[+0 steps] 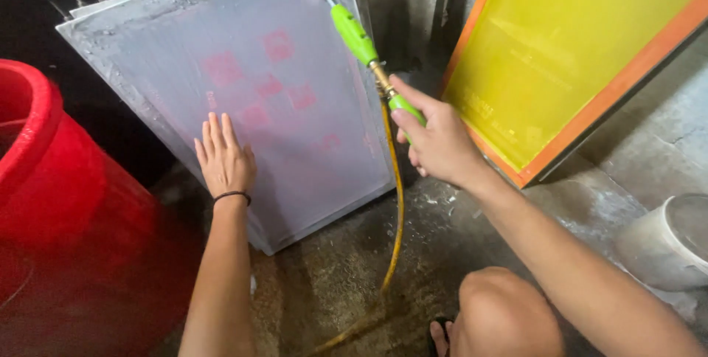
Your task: Using a high-pressure water sprayer to clean emulsion or ink from screen printing frames.
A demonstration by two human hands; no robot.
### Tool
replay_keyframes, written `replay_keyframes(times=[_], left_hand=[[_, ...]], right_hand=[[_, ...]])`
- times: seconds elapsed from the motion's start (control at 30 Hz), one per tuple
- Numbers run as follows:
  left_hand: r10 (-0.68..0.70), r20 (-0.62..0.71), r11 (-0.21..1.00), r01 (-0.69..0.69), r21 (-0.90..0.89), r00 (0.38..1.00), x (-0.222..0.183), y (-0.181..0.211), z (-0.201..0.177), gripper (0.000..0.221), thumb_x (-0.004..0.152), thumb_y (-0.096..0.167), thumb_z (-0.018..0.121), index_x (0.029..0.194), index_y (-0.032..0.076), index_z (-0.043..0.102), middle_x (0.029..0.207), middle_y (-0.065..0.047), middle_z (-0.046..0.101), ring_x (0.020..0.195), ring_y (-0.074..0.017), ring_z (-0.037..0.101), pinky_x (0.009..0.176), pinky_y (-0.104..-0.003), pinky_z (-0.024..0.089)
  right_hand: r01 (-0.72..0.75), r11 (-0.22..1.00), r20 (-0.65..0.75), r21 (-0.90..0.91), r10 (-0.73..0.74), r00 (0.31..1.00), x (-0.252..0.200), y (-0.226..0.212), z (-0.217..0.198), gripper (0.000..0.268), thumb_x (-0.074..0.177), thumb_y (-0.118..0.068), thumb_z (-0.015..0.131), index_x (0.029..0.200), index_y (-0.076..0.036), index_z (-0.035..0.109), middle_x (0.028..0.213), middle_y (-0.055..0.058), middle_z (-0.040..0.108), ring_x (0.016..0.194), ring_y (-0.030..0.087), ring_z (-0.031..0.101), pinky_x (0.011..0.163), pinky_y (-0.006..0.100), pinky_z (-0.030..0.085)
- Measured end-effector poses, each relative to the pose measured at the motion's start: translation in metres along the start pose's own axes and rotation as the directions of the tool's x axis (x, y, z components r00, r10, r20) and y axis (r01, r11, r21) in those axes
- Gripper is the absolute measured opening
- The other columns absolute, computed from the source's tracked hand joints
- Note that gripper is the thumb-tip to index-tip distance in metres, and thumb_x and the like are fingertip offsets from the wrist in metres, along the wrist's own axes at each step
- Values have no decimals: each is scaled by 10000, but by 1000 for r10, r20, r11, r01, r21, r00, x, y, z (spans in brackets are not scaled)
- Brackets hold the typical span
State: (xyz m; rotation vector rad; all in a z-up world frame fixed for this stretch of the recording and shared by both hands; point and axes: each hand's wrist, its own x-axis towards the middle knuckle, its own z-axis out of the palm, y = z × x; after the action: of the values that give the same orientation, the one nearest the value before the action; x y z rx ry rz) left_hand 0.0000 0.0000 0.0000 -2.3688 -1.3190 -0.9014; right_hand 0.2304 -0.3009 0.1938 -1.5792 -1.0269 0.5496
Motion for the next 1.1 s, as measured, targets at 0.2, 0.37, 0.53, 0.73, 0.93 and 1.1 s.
replay_keyframes(times=[0.2, 0.37, 0.53, 0.73, 0.93, 1.1], left_hand=[[-101, 282, 994, 88, 58, 954, -7, -13, 13, 842, 933, 244, 675, 1652, 96, 263, 1742, -144, 183, 1592, -322, 199, 1259, -598, 211], [-107, 329, 994, 89, 70, 938, -5, -14, 18, 881, 916, 220, 695, 1657, 101, 234, 1743, -151, 156, 1596, -331, 179, 1265, -603, 203], [-104, 328, 994, 83, 78, 939, -4, -15, 20, 917, 898, 250, 697, 1665, 117, 214, 1749, -141, 113, 1598, -332, 155, 1255, -632, 200], [-97, 330, 993, 70, 90, 939, -4, -18, 24, 951, 879, 237, 721, 1666, 119, 200, 1747, -143, 117, 1595, -328, 164, 1253, -636, 211], [-105, 349, 993, 76, 94, 931, -3, -16, 18, 945, 890, 239, 702, 1668, 122, 179, 1749, -134, 93, 1600, -322, 139, 1255, -642, 196], [-104, 352, 993, 80, 82, 930, -3, -19, 26, 935, 901, 237, 694, 1669, 121, 173, 1750, -139, 83, 1603, -324, 127, 1256, -650, 188]], right_hand=[[38, 999, -57, 9, -37, 998, 4, 0, -14, 466, 1033, -86, 512, 1496, -132, 522, 712, 201, 594, 353, 191, 517, 219, 288, 478], [38, 999, -41, 32, -37, 998, 5, 1, -22, 454, 1040, -102, 528, 1494, -125, 528, 713, 204, 593, 354, 182, 507, 221, 277, 462], [54, 997, -18, 53, -54, 998, 6, -5, -24, 448, 1040, -96, 521, 1488, -103, 535, 715, 195, 592, 363, 159, 511, 231, 253, 451], [62, 995, -25, 73, -60, 998, 8, -3, -25, 445, 1045, -96, 520, 1490, -92, 526, 723, 206, 585, 370, 167, 504, 232, 267, 442], [57, 995, -44, 76, -53, 998, 7, 1, -24, 456, 1048, -82, 511, 1503, -83, 507, 722, 201, 575, 373, 160, 490, 236, 257, 427], [54, 997, -45, 63, -51, 998, 5, -1, -26, 459, 1046, -82, 514, 1505, -87, 508, 725, 201, 580, 378, 164, 500, 241, 261, 436]])
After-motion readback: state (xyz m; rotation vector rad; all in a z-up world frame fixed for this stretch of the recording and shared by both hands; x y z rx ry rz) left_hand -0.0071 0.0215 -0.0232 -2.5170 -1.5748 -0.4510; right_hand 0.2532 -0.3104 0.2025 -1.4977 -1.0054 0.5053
